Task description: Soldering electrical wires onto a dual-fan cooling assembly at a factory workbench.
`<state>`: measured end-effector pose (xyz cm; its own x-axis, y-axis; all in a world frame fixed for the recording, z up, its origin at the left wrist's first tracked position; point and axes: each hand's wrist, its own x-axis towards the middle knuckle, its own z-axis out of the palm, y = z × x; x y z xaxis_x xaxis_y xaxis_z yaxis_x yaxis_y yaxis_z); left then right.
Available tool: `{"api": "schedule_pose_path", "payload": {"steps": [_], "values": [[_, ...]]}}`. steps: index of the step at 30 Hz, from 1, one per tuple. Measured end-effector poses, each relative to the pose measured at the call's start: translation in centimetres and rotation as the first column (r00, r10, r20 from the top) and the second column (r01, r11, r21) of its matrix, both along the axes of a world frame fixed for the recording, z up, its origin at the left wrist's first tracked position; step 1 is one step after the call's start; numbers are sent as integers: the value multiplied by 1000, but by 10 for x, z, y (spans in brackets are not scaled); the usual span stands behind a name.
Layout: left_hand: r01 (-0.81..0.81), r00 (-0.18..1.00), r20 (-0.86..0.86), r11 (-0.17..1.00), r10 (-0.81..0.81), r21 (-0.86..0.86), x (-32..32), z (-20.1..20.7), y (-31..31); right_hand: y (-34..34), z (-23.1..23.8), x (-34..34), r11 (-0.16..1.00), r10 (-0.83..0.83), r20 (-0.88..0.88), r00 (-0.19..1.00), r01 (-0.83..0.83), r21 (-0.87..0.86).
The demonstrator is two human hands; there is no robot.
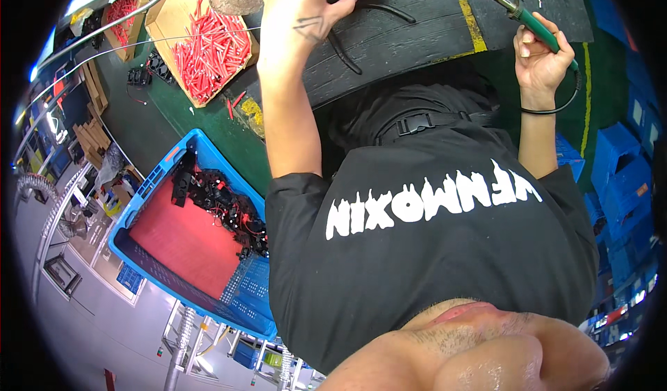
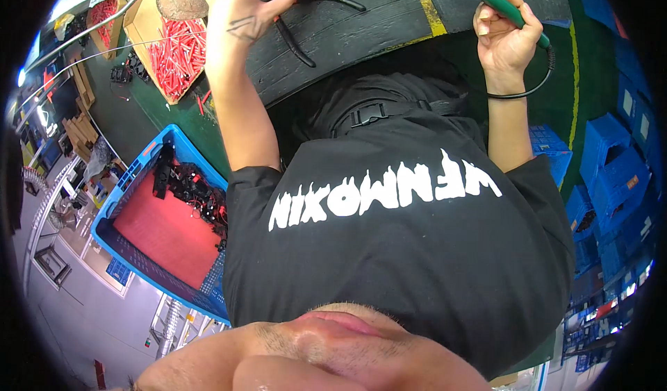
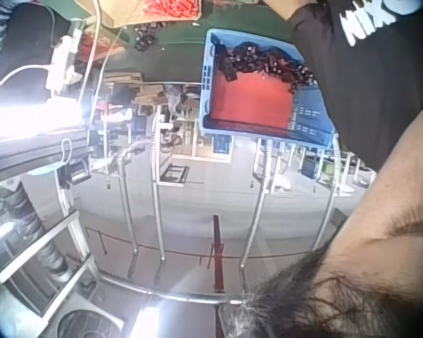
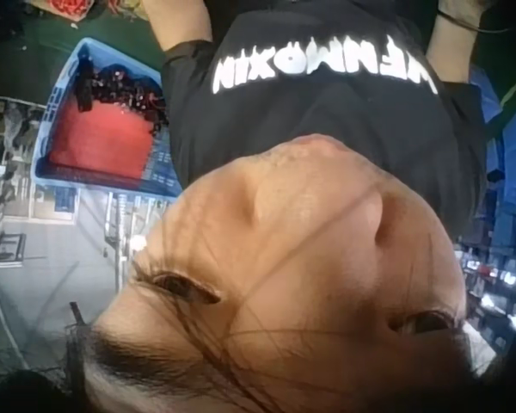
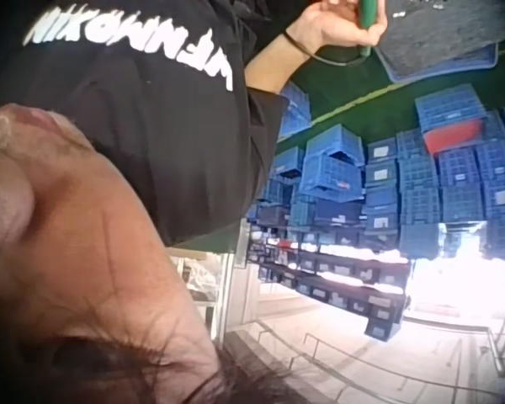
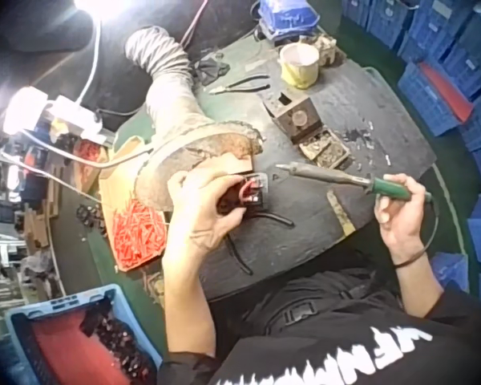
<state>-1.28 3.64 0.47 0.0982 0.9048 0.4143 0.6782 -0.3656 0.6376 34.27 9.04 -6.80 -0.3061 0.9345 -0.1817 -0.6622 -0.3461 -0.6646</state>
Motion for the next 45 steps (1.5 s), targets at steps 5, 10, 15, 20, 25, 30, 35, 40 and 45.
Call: {"api": "schedule_pose_path", "payload": {"steps": [5, 10, 15, 20, 25, 30, 35, 40, 45], "values": [[132, 973, 193, 991, -125, -26, 1, 30, 6, 6, 4, 8, 1000, 1, -102, 995, -1, 3], [131, 991, 8, 979, -131, -157, -1, 47, 4, 10, 8, 9, 1000, -10, -78, 997, 11, 4], [107, 994, 42, 983, -102, -150, -4, 45, -1, 10, 10, 4, 1000, -8, -69, 998, 8, 5], [78, 996, 57, 976, -68, -201, -8, 43, -6, 12, 10, 1, 1000, 3, -74, 997, -3, 1], [83, 985, 164, 978, -52, -190, -7, 41, -7, 12, 10, -1, 1000, 9, -70, 998, -9, -7], [-86, 996, 3, 992, 87, -97, 12, 26, -10, 12, 8, -1, 1000, 19, -82, 996, -21, -23], [-339, 812, -479, 938, 333, 78, 38, 5, -11, 11, 9, 0, 1000, 5, -73, 997, -6, -12], [-354, 915, -133, 916, 381, 189, 50, -11, -10, 10, 8, 3, 999, -26, -26, 999, 25, -42], [-449, 862, -62, 815, 503, 366, 55, -45, -12, 13, 7, -5, 1000, 6, -28, 1000, -6, -25]]}}
